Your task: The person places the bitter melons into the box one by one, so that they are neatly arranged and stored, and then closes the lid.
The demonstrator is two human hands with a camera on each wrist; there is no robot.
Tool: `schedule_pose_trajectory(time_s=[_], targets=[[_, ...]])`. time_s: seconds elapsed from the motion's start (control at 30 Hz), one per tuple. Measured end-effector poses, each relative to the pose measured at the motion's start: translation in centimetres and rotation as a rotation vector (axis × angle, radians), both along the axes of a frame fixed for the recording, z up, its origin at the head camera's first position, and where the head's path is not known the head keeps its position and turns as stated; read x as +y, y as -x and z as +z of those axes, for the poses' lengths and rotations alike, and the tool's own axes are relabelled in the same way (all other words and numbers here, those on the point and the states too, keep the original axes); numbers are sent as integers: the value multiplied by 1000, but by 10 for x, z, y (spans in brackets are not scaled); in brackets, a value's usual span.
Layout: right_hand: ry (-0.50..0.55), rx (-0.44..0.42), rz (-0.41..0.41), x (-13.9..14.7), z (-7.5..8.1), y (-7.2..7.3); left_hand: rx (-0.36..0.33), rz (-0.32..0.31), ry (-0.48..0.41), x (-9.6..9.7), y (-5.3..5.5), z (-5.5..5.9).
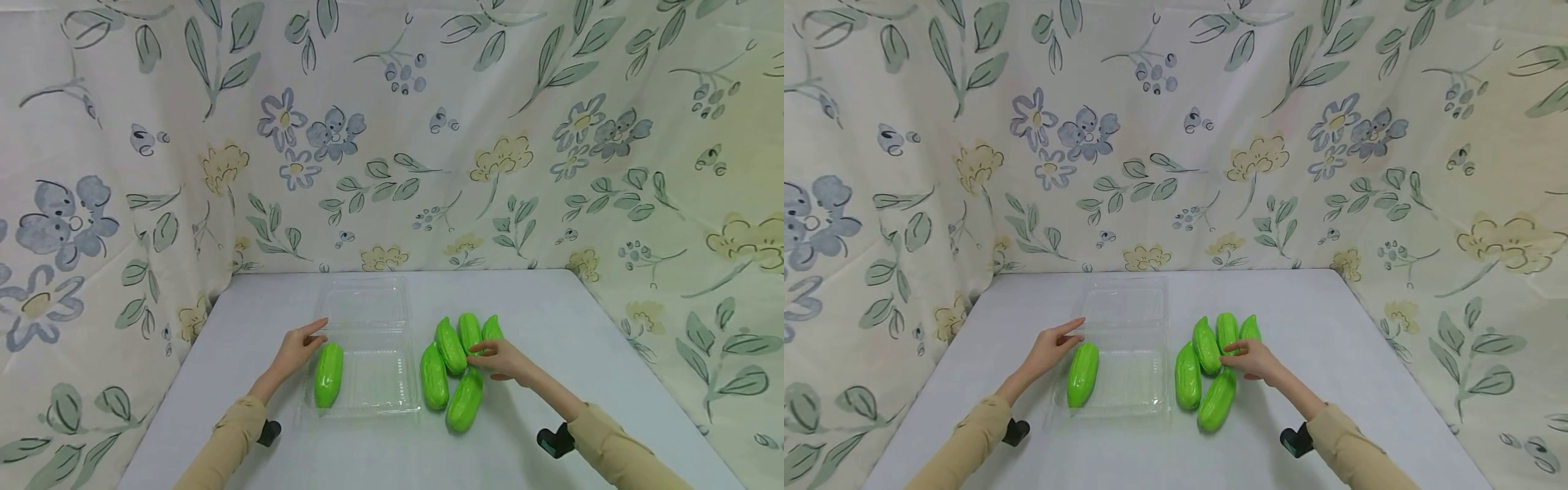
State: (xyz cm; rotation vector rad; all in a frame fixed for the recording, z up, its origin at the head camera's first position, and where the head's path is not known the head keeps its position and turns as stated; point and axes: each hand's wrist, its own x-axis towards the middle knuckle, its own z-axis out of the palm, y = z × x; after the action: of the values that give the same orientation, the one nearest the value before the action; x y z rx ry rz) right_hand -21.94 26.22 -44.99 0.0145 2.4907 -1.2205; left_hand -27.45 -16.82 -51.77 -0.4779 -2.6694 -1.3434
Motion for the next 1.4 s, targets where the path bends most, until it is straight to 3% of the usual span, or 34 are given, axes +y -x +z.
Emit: schedule_pose_trajectory(time_s=[0.23,0.57,0.93,1.4], targets=[[-8,-27,-4,6,-3,-2,-25,6,8,0,1,0],[75,-159,40,5,-14,-11,-1,6,20,-2,3,0],[166,-128,148,3,-26,-13,5,-4,15,-1,2,-1],[267,-191,153,18,-37,-9,-11,-1,18,0,1,0]])
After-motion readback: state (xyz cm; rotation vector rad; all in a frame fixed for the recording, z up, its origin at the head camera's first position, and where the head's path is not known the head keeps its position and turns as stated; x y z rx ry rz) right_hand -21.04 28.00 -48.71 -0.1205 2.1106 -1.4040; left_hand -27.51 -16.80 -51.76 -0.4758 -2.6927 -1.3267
